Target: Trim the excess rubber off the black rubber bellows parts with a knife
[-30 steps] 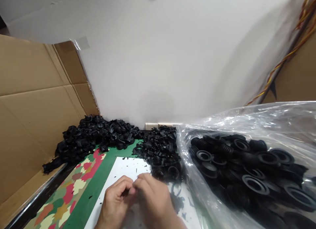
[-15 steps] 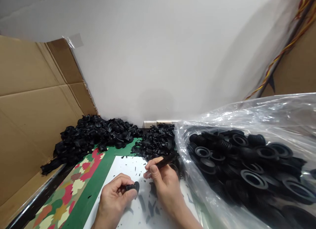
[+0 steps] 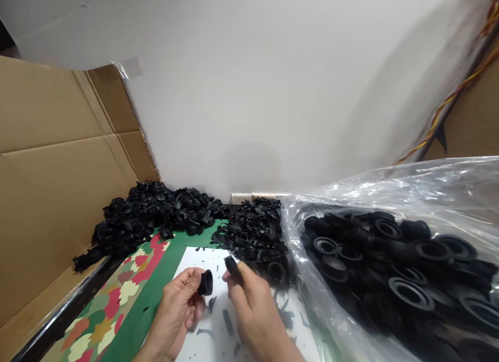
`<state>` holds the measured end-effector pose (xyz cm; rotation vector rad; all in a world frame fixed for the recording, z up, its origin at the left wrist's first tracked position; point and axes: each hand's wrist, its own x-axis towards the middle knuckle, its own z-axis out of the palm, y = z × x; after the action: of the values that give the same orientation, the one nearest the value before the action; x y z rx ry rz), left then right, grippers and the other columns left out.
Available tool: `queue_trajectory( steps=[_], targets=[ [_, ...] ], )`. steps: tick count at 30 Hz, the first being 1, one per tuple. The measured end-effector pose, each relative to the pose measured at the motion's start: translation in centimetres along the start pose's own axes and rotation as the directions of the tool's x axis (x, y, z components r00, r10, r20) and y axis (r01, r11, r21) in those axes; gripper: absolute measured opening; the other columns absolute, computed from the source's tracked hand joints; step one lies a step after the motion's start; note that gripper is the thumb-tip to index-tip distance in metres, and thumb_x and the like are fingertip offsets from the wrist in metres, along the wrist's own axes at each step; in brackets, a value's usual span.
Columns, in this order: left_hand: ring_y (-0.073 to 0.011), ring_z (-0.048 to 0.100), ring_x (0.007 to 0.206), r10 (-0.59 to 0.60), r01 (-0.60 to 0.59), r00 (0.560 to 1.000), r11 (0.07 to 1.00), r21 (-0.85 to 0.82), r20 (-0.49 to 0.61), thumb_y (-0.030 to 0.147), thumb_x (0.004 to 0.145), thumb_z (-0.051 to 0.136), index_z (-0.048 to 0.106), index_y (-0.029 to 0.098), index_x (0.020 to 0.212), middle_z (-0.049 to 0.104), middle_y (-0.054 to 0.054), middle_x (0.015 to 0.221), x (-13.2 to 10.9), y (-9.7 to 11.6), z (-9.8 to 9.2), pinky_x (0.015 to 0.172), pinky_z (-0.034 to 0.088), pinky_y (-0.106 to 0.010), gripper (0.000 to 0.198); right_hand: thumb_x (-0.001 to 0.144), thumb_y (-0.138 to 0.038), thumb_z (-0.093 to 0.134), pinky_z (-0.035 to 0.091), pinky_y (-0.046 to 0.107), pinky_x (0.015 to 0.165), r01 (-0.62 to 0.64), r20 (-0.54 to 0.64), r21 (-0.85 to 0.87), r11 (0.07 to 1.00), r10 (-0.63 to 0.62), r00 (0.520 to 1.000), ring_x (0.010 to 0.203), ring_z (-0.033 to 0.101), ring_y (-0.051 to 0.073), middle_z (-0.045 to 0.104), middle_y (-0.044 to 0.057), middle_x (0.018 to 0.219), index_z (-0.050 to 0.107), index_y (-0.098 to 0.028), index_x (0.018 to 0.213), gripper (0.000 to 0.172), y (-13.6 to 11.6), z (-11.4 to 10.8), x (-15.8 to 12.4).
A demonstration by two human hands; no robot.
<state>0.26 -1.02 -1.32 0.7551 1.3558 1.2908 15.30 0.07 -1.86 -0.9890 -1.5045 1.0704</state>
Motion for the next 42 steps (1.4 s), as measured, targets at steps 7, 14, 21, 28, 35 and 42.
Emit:
queue_trajectory(
  steps=[7,14,21,28,35,42],
  targets=[
    [-0.0038,0.04,0.025,-0.031,0.028,0.997,0.999,0.036,0.076,0.062,0.059,0.07,0.054,0.014,0.056,0.055,0.002,0.043,-0.2,-0.1,0.2,0.029,0.011,-0.015,0.051,0.078,-0.029,0.051,0.043,0.03,0.061,0.001,0.068,-0.067,0.998,0.003,0.998,0.066,0.057,0.021,0.061,0.004,0.067,0.057,-0.019,0.065,0.018,-0.2,1.7,-0.2],
    [-0.0076,0.046,0.044,0.287,-0.306,0.952,0.911,0.276,0.108,0.033,0.055,0.083,0.069,0.019,0.096,0.065,0.0,0.073,-0.4,0.1,-0.1,0.04,0.034,-0.019,0.045,0.076,-0.052,0.053,0.037,0.027,0.053,-0.177,-0.034,0.078,0.981,0.18,0.983,0.057,0.047,0.018,0.051,0.0,0.056,0.05,-0.019,0.06,0.037,0.2,1.4,0.2],
    [-0.0173,0.059,0.071,0.42,-0.457,0.886,0.866,0.205,0.197,0.009,0.055,0.079,0.077,0.022,0.083,0.066,-0.002,0.082,-0.5,-0.1,0.1,0.062,0.047,-0.024,0.03,0.077,-0.045,0.054,0.038,0.026,0.057,-0.145,0.01,0.136,0.98,0.145,0.989,0.06,0.047,0.017,0.051,-0.001,0.06,0.048,-0.02,0.059,0.032,-0.1,1.5,0.3],
    [-0.0075,0.045,0.044,0.26,-0.271,0.955,0.96,0.065,0.14,0.014,0.05,0.081,0.077,0.015,0.08,0.059,0.002,0.056,0.1,0.0,-0.1,0.043,0.037,-0.019,0.031,0.079,-0.044,0.052,0.032,0.024,0.05,-0.174,0.036,0.209,0.962,0.17,0.985,0.051,0.033,0.012,0.036,-0.006,0.054,0.046,-0.02,0.062,0.029,0.7,1.8,0.4],
    [-0.0117,0.057,0.057,0.32,-0.325,0.942,0.945,0.035,0.099,0.006,0.046,0.078,0.078,0.018,0.075,0.067,-0.002,0.077,0.0,0.3,0.1,0.051,0.046,-0.02,0.031,0.078,-0.051,0.055,0.02,0.021,0.038,-0.239,0.108,0.334,0.912,0.214,0.971,0.042,0.019,0.007,0.023,-0.01,0.052,0.045,-0.021,0.068,0.033,1.6,2.0,0.0],
    [-0.0211,0.063,0.084,0.42,-0.433,0.9,0.894,0.118,0.118,0.003,0.051,0.072,0.078,0.021,0.076,0.069,-0.005,0.088,-0.1,0.0,-0.4,0.069,0.05,-0.023,0.031,0.071,-0.058,0.062,0.025,0.02,0.039,-0.309,0.181,0.299,0.903,0.264,0.947,0.044,0.027,0.007,0.032,-0.008,0.053,0.052,-0.017,0.069,0.042,1.5,1.6,0.4]
  ],
)
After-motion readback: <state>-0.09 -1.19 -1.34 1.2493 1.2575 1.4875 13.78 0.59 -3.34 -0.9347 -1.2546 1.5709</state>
